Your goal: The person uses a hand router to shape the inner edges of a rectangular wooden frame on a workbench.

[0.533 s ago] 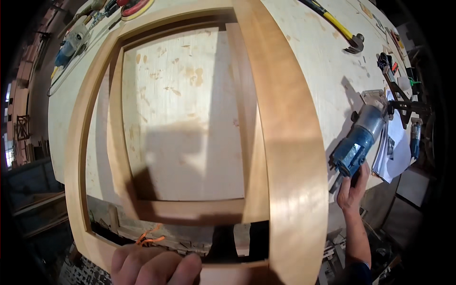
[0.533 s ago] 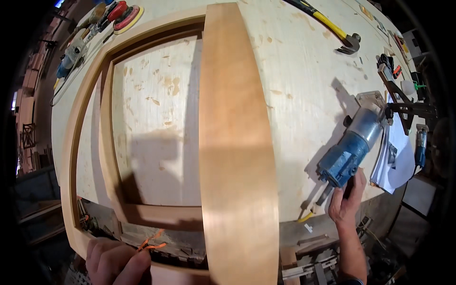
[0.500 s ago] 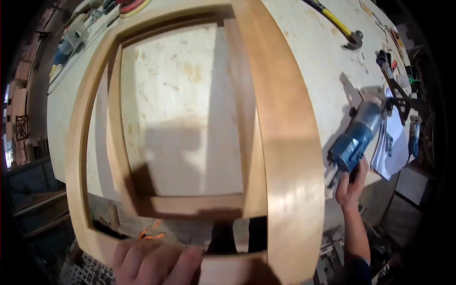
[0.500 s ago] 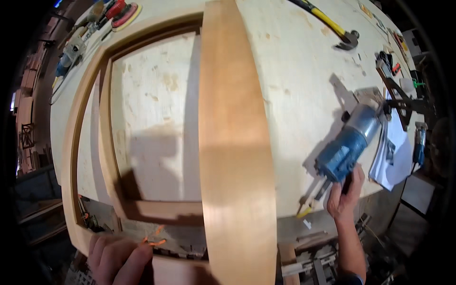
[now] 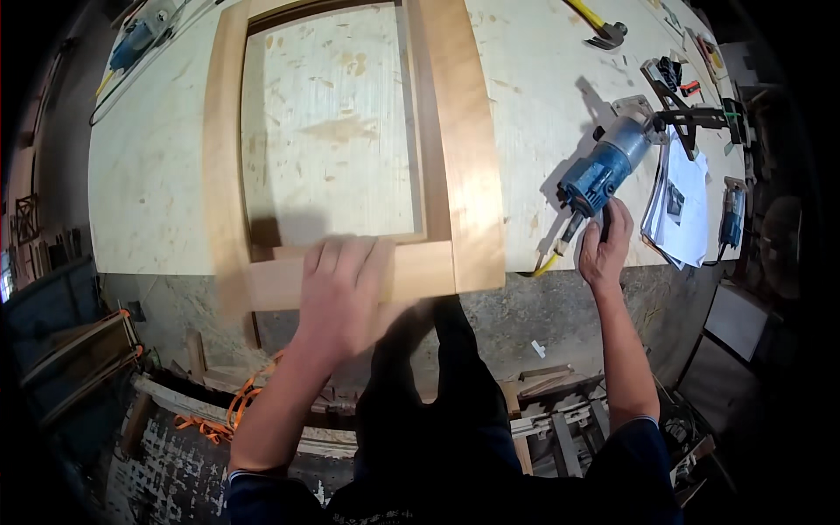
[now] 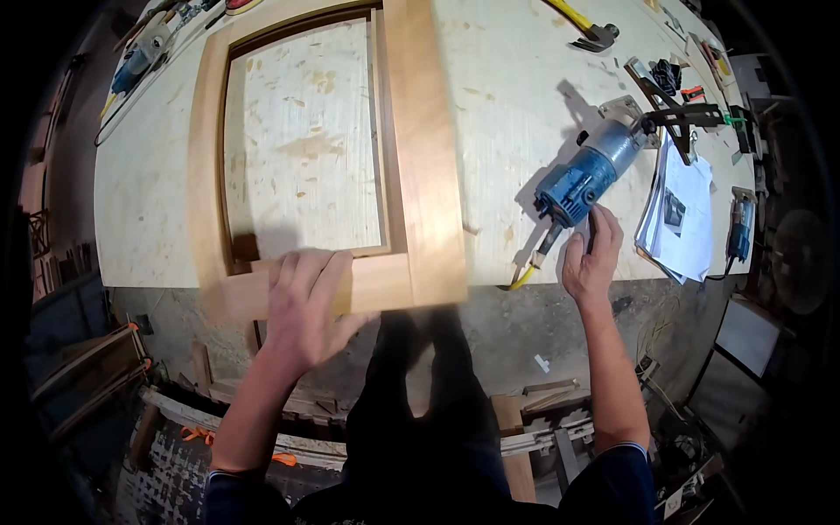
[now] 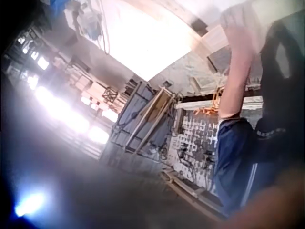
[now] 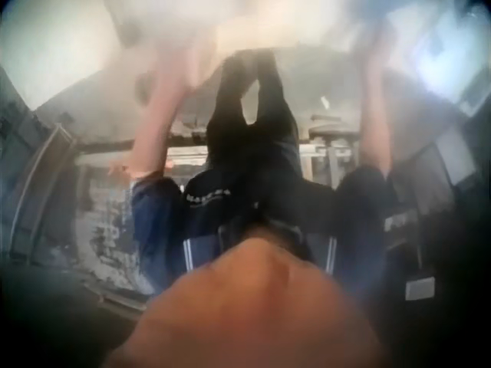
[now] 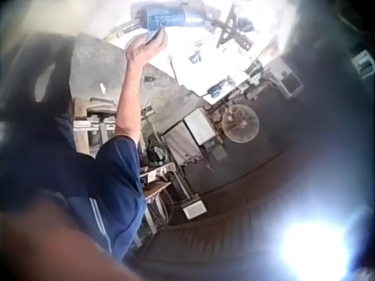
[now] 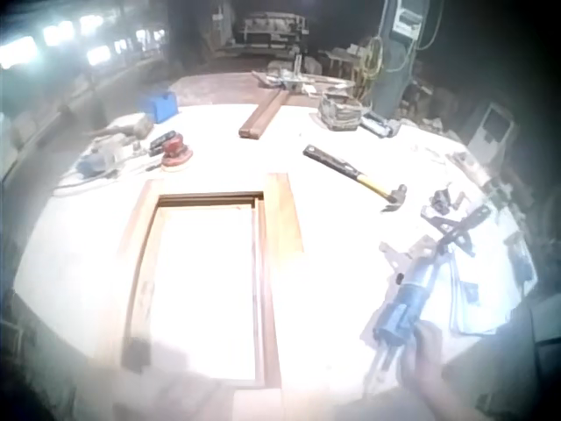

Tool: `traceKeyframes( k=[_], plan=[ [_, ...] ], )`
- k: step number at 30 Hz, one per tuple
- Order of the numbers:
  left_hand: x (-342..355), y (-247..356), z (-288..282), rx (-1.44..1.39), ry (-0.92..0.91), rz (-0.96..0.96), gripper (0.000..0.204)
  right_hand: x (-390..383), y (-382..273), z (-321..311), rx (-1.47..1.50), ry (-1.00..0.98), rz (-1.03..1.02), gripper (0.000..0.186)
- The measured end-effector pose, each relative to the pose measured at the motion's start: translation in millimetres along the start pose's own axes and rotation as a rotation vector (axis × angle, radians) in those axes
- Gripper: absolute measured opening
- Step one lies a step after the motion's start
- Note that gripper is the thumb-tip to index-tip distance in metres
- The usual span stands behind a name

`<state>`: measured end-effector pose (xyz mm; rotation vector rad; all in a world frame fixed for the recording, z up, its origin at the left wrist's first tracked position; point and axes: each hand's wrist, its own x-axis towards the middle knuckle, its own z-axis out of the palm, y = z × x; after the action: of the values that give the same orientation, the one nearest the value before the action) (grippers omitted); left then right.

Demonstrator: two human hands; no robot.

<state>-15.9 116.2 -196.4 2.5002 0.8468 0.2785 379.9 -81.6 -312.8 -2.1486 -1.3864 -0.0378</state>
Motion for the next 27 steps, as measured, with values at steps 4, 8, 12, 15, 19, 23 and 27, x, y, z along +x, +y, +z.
traceKeyframes(
  k=[4,8,12,15,19,23,27],
  plan=[
    [-5,-4,23,0.048,0.026,-0.023,0.076,0,-5,-2,-0.04,0.01,-0.028,0.051],
    [2,17,28,0.05,-0.022,-0.073,0.075,-2,-3,-4,-0.027,0.007,-0.015,0.051],
    [-1,4,44,0.187,-0.046,-0.07,0.073,0,-6,-1,-0.012,0.026,-0.009,0.051],
    [3,-5,47,0.129,-0.028,-0.007,0.07,3,-6,-2,-0.008,0.054,-0.028,0.048],
    [2,-4,43,0.127,-0.001,0.031,0.066,2,-9,-2,0.0,0.043,-0.002,0.047],
    [6,2,43,0.095,0.017,0.038,0.065,4,-6,-4,0.033,0.051,0.004,0.046],
    [7,-1,46,0.073,0.015,0.061,0.068,8,0,-5,0.148,0.082,0.078,0.044]
  ],
)
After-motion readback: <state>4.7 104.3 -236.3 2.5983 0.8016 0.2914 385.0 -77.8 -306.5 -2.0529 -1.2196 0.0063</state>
